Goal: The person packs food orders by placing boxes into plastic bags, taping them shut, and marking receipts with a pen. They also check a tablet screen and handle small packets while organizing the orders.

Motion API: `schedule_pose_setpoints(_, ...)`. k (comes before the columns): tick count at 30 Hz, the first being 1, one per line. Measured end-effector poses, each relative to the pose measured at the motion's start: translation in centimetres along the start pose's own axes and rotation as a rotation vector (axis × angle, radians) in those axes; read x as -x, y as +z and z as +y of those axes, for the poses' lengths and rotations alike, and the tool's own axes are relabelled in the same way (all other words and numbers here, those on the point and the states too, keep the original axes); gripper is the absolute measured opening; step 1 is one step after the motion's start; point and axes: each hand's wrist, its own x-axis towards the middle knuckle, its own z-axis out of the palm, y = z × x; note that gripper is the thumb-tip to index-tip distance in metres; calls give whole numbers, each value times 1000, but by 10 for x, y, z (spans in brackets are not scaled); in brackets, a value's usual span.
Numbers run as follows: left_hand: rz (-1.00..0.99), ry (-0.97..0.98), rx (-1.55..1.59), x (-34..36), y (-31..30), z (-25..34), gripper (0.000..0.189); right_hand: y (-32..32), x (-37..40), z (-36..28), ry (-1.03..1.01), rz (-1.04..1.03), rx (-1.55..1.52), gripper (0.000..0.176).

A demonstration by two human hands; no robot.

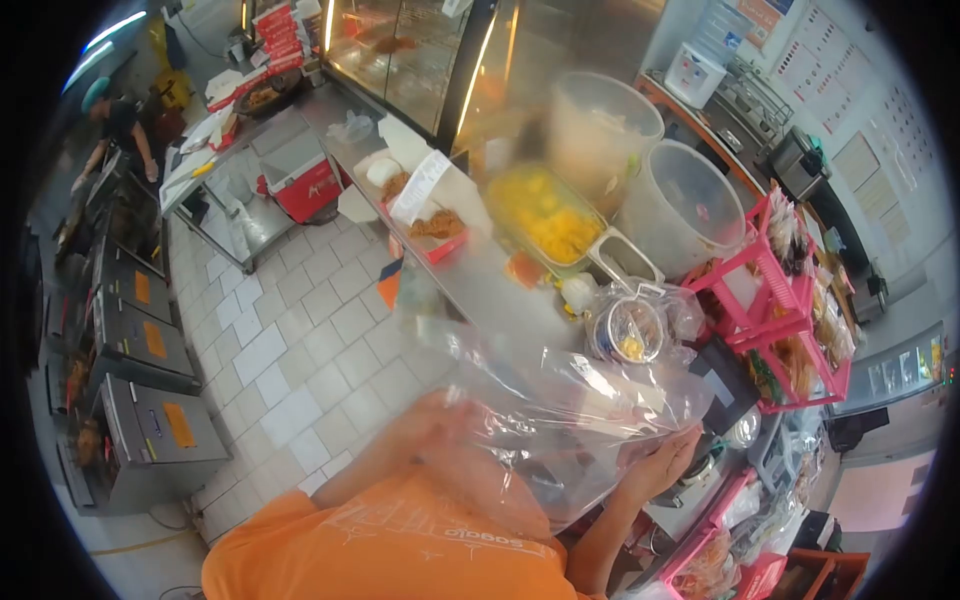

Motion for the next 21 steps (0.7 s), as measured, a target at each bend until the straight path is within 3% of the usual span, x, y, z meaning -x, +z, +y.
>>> schedule_pose_setpoints(2, 224, 18, 195, 15, 45, 42, 28, -2, -3, -14, 217, -319, -77, 48)
schedule_pose_setpoints(4, 121, 157, 99, -1, -10, -2, 25, 19, -4, -21, 317, -260, -204, 41)
schedule_pose_setpoints(6, 21, 271, 27, -4, -27, 3, 21, 33, -7, -38, -147, -507, 243, 31)
schedule_pose_setpoints(7, 301, 219, -278, 0, -12, 24, 18, 40, -6, -49, -317, -405, 227, 13)
schedule_pose_setpoints(8, 581, 172, -579, 0, 1, 39, 16, 39, 4, -60, -326, -483, 169, 16)
schedule_pose_setpoints(9, 495, 443, -493, -4, 11, 44, 17, 37, 18, -67, -334, -564, 116, 19)
schedule_pose_setpoints(10, 496, 449, -495, -6, 23, 47, 17, 37, 33, -71, -347, -857, 11, 21)
schedule_pose_setpoints(11, 551, 312, -756, -7, 38, 47, 20, 48, 55, -96, -293, -1044, -194, 28)
schedule_pose_setpoints(12, 599, 162, -1013, -7, 53, 46, 24, 62, 72, -118, -214, -1128, -148, 27)
schedule_pose_setpoints(13, 592, 103, -534, -5, 73, 44, 37, 71, 82, -131, -137, -1211, -104, 26)
schedule_pose_setpoints(14, 598, 100, -535, -7, 66, 41, 37, 71, 82, -126, -131, -1215, -107, 26)
schedule_pose_setpoints(16, 339, 417, -363, -20, 49, 38, 35, 78, 70, -104, -381, -1189, -120, 21)
schedule_pose_setpoints(17, 537, 474, -1058, -14, 43, 45, 28, 78, 61, -88, -636, -1006, 2, 19)
schedule_pose_setpoints(18, 684, 779, -1264, -9, 25, 50, 30, 70, 47, -68, -870, -821, 131, 18)
schedule_pose_setpoints(19, 828, 1092, -1460, -2, 14, 62, 33, 60, 6, -44, -711, -644, 177, 18)
schedule_pose_setpoints(20, 965, 856, -1440, 22, 11, 67, 29, 50, -26, -25, -562, -469, 226, 19)
schedule_pose_setpoints(21, 948, 669, -1629, 42, -6, 60, 19, 39, -22, -31, -711, -431, 333, 19)
